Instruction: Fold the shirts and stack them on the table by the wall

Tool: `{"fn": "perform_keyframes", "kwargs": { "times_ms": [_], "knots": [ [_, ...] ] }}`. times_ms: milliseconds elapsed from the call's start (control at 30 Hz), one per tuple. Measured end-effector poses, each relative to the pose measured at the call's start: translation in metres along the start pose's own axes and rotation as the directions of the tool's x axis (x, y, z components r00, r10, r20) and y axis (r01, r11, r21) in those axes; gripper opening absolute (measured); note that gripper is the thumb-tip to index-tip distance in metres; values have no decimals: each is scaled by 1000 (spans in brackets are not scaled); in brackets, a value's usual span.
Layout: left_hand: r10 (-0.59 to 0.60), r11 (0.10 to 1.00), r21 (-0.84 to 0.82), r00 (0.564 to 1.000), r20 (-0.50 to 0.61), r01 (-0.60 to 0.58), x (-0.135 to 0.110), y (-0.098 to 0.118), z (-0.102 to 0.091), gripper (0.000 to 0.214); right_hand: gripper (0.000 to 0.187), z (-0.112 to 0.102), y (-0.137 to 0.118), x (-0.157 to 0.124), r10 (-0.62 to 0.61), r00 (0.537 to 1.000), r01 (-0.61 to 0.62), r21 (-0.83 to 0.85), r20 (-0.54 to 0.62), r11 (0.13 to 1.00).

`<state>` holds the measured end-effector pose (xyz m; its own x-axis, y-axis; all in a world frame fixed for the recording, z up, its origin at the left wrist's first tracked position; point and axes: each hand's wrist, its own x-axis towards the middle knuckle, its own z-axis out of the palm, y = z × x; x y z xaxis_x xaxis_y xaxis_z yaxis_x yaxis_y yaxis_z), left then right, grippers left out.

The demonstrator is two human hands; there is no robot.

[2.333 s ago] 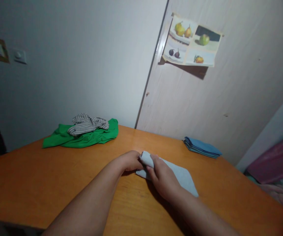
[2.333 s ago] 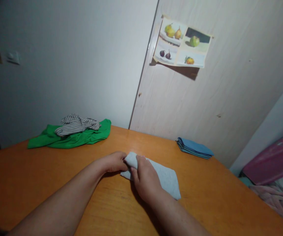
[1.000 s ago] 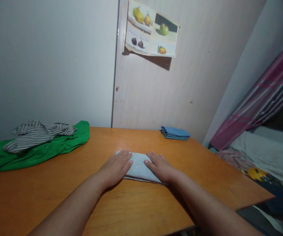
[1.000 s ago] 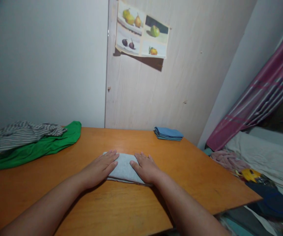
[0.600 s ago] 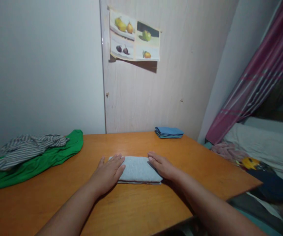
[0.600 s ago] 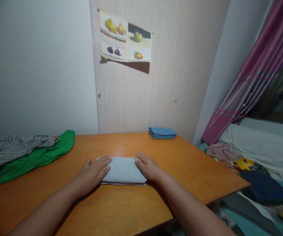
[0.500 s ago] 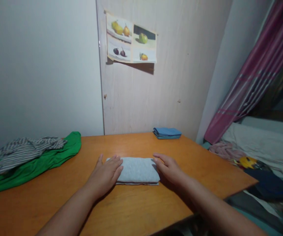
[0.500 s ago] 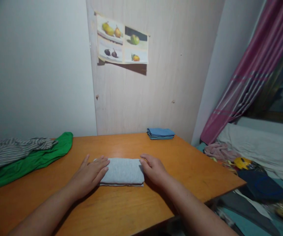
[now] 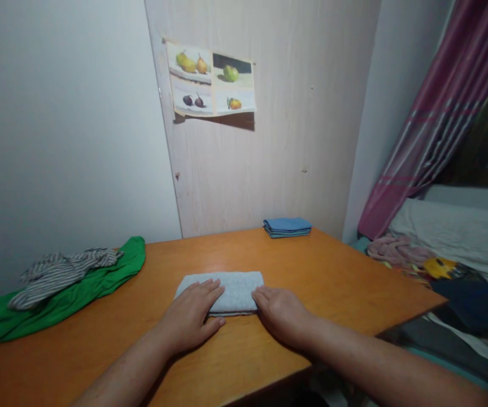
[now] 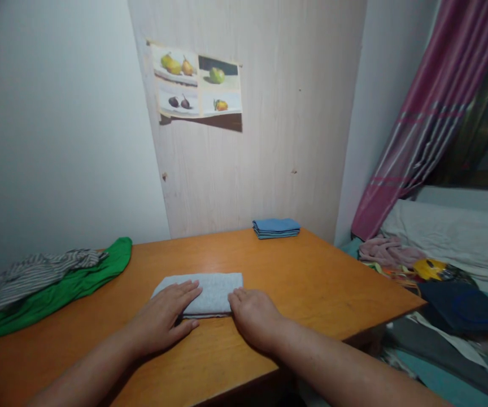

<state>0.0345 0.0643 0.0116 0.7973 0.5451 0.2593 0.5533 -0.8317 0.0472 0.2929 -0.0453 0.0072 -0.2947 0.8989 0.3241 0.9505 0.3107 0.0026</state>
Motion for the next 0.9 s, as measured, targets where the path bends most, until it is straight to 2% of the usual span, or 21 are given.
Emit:
{"fn": "perform_keyframes", "kwargs": {
  "times_ms": [133, 267, 367, 433, 500, 600, 700, 800, 900],
  "knots": [
    [-8, 1000, -5, 1000, 15, 8, 2, 0, -4, 67, 21, -6, 4, 7, 8, 1000, -7, -48, 17, 999],
    [-43, 999, 25, 997, 70, 42, 10, 12, -15, 75, 18, -24, 8, 13, 43, 999, -42, 20, -11, 999],
    [-25, 999, 19, 1000, -12, 26, 18, 29, -21, 85, 19, -42, 7, 18, 80, 997, -79, 110, -10, 991],
    [-2, 1000, -20, 996, -89, 0, 24, 41, -23, 75, 19, -55, 6, 21, 108, 994, -106, 166, -6, 980],
    [-17, 996, -86, 993, -120, 7, 29, 50, -26, 50, 19, -67, 8, 23, 132, 991, -124, 228, -21, 966],
    [-83, 971, -232, 988, -129, 51, 34, 57, -35, 29, 21, -82, 14, 21, 143, 984, -88, 401, -110, 912],
    [-113, 911, -411, 977, -179, 30, 39, 59, -49, 26, 45, -92, 21, 13, 138, 961, 24, 570, -240, 822],
    [-128, 815, -578, 965, -229, -29, 45, 66, -65, 30, 62, -98, 20, 7, 130, 925, 104, 569, -356, 816],
    [-155, 699, -709, 946, -284, -98, 49, 77, -77, 40, 51, -106, 15, 9, 108, 882, 156, 500, -459, 852]
  ]
}}
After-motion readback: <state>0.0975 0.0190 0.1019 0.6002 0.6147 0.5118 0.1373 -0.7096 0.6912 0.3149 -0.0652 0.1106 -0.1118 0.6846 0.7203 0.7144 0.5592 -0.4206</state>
